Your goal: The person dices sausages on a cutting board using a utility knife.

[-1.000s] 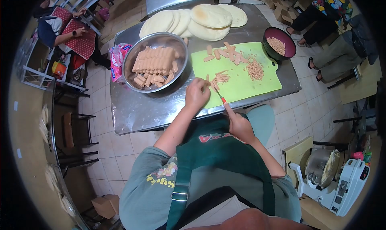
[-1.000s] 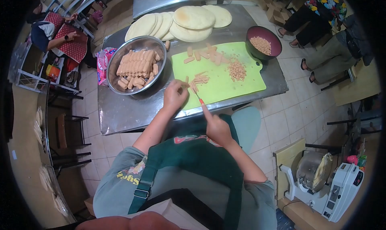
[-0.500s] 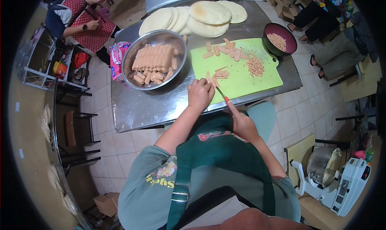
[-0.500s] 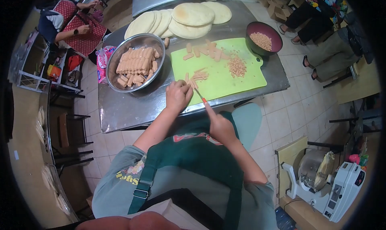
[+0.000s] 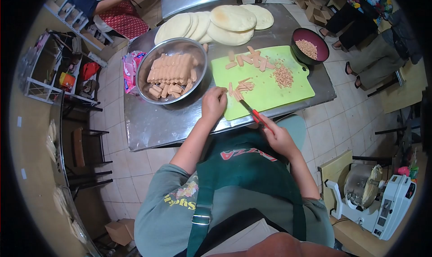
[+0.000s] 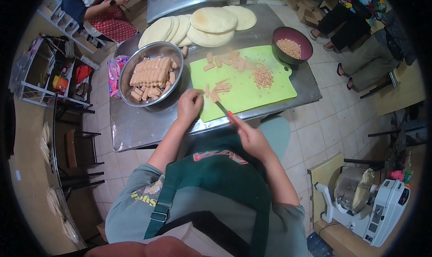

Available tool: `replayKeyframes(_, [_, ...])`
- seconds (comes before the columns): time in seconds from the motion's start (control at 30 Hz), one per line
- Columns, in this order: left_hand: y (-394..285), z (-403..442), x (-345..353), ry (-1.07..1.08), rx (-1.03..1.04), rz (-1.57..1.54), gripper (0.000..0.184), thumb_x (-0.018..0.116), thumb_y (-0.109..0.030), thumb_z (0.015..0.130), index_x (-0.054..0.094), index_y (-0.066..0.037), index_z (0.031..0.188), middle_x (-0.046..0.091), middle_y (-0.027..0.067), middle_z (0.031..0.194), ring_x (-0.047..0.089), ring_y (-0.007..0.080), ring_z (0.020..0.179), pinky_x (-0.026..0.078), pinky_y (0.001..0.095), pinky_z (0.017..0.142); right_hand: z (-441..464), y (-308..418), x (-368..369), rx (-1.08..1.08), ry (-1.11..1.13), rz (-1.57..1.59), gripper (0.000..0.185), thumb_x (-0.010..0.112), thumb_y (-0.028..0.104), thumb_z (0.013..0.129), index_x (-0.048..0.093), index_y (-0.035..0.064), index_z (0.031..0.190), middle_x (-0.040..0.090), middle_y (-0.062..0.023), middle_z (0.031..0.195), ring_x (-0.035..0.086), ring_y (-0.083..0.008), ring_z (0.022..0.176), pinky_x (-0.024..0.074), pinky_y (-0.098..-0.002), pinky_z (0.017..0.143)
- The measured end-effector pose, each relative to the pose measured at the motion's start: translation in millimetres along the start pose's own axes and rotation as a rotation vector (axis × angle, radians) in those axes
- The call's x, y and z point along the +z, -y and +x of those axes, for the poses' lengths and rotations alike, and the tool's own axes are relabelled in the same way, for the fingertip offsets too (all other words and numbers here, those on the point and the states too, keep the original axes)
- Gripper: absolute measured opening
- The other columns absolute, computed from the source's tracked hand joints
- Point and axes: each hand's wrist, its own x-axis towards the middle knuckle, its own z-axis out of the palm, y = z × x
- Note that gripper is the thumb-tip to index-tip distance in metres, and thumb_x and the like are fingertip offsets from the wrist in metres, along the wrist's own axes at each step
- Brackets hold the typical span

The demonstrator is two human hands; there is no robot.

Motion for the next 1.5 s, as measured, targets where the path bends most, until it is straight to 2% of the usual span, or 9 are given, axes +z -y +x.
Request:
replayKeyframes(0.03, [2.3,3.9,-0.5,-0.002,-0.002,-0.001,0.016,0.063,-0.012,0.075,0.066,-0.003,0.088,0.063,0.0124,0.083,0.059,0.0293,0.071,0.047,0.0386,0.070,3.2,0.3,3.7,0.000,0.002,-0.002,0.045,0.045,0.010,0.088,0.043,0.0138,0.133,0.061,-0.0236,0.087,0.062,-0.0373,0.077,0.0476,-0.0368,0.068])
replayKeyframes(0.1, [5.1,10.2,-3.1,-0.007,0.131,0.121,0.016,0.063,-0.011,0.075,0.067,-0.004,0.089,0.063,0.0118,0.085,0.058,0.0286,0.076,0.046,0.0383,0.072,11.3,0.6,9.9,0.048,0.043,-0.138,0.047,0.045,0.006,0.088,0.042,0.0130,0.134,0.060,-0.0194,0.081,0.061,-0.0285,0.072,0.0459,-0.0297,0.068])
replayKeyframes(0.23, [5.1,12.3,-3.4,0.067,0.221,0.217,0.014,0.066,-0.016,0.074,0.070,-0.009,0.085,0.066,0.0042,0.089,0.058,0.0244,0.083,0.045,0.0369,0.072,26.4,-0.5,12.0,0.011,-0.067,-0.128,0.045,0.045,0.006,0.088,0.043,0.0110,0.133,0.059,-0.0228,0.084,0.060,-0.0340,0.074,0.0462,-0.0317,0.069])
replayKeyframes(0.33, [1.4,10.4,-0.1,0.040,0.185,0.227,0.011,0.068,-0.018,0.073,0.071,-0.010,0.081,0.066,0.0014,0.087,0.058,0.0231,0.085,0.043,0.0363,0.072,37.1,8.4,12.4,0.100,-0.067,-0.154,0.045,0.045,0.007,0.089,0.042,0.0097,0.134,0.059,-0.0252,0.086,0.060,-0.0369,0.078,0.0466,-0.0344,0.071])
replayKeyframes(0.43, [-2.6,8.1,4.4,0.018,0.131,0.212,0.009,0.068,-0.017,0.073,0.070,-0.010,0.078,0.067,0.0016,0.086,0.058,0.0237,0.084,0.041,0.0362,0.072,48.1,10.1,26.3,-0.015,-0.090,-0.187,0.046,0.044,0.007,0.089,0.040,0.0090,0.135,0.058,-0.0268,0.085,0.059,-0.0404,0.079,0.0465,-0.0381,0.071])
replayKeyframes(0.5, [-3.1,7.2,7.1,-0.003,0.092,0.197,0.008,0.068,-0.017,0.073,0.070,-0.010,0.076,0.066,0.0017,0.085,0.058,0.0240,0.084,0.041,0.0362,0.073,56.2,9.0,36.3,-0.052,-0.090,-0.250,0.050,0.043,0.006,0.087,0.036,0.0076,0.136,0.057,-0.0276,0.075,0.057,-0.0428,0.071,0.0434,-0.0483,0.066])
replayKeyframes(1.0, [-0.5,4.9,9.5,0.025,-0.044,0.115,0.009,0.069,-0.020,0.068,0.071,-0.012,0.072,0.063,-0.0009,0.085,0.054,0.0202,0.092,0.036,0.0361,0.077,68.3,23.6,48.6,-0.008,-0.013,-0.390,0.053,0.041,-0.001,0.081,0.034,-0.0031,0.134,0.058,-0.0285,0.070,0.058,-0.0430,0.064,0.0450,-0.0492,0.063])
replayKeyframes(1.2, [0.9,7.7,10.8,-0.042,-0.053,0.108,0.010,0.073,-0.021,0.066,0.070,-0.012,0.071,0.062,0.0011,0.082,0.055,0.0231,0.085,0.040,0.0371,0.071,68.7,24.1,52.8,0.004,-0.007,-0.425,0.059,0.041,-0.005,0.074,0.035,-0.0037,0.133,0.058,-0.0292,0.069,0.058,-0.0430,0.064,0.0459,-0.0495,0.062])
replayKeyframes(1.5, [-0.2,9.2,9.0,0.015,-0.087,0.112,0.011,0.073,-0.022,0.066,0.070,-0.012,0.070,0.061,0.0016,0.080,0.055,0.0229,0.082,0.040,0.0372,0.072,55.7,25.0,47.9,-0.024,-0.004,-0.453,0.057,0.042,-0.002,0.077,0.035,-0.0020,0.134,0.058,-0.0273,0.067,0.058,-0.0411,0.061,0.0447,-0.0499,0.061])
